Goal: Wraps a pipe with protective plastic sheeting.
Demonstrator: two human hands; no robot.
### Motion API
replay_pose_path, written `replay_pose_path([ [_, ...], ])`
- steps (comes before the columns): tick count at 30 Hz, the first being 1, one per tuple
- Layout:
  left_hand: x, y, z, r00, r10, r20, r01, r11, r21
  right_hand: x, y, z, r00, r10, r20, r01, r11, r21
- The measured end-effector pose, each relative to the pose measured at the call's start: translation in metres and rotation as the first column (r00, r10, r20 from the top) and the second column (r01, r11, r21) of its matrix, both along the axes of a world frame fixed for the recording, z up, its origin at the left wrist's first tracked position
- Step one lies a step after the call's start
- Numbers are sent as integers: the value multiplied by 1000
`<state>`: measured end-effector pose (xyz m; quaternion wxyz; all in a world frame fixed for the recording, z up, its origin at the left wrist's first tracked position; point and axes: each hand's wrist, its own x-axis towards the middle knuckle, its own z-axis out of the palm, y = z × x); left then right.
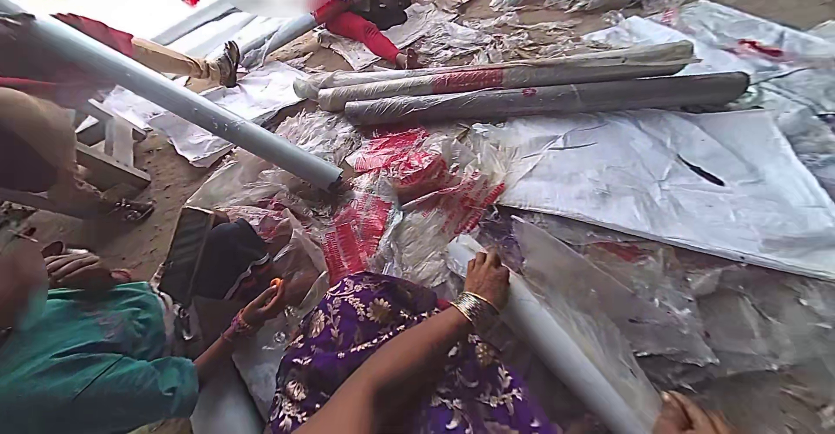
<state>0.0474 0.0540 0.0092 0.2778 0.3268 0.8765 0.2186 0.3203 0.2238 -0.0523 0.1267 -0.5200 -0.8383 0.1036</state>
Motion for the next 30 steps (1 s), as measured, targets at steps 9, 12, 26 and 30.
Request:
replay_pose_path([
  [9,-20,-46,4,926,-310,216,304,951,60,-5,-1,12,997,-8,-81,8,1000,-4],
  [12,-29,-47,11,975,-211,68,190,953,236,-4,0,11,996,9,-87,-8,1000,12],
  [26,-25,-42,-63,761,-174,-624,465,818,339,-22,-43,19,975,107,-194,-54,964,261],
  [30,-25,-39,-33,823,-363,-436,468,869,161,-29,-47,18,959,199,-201,-136,948,287],
])
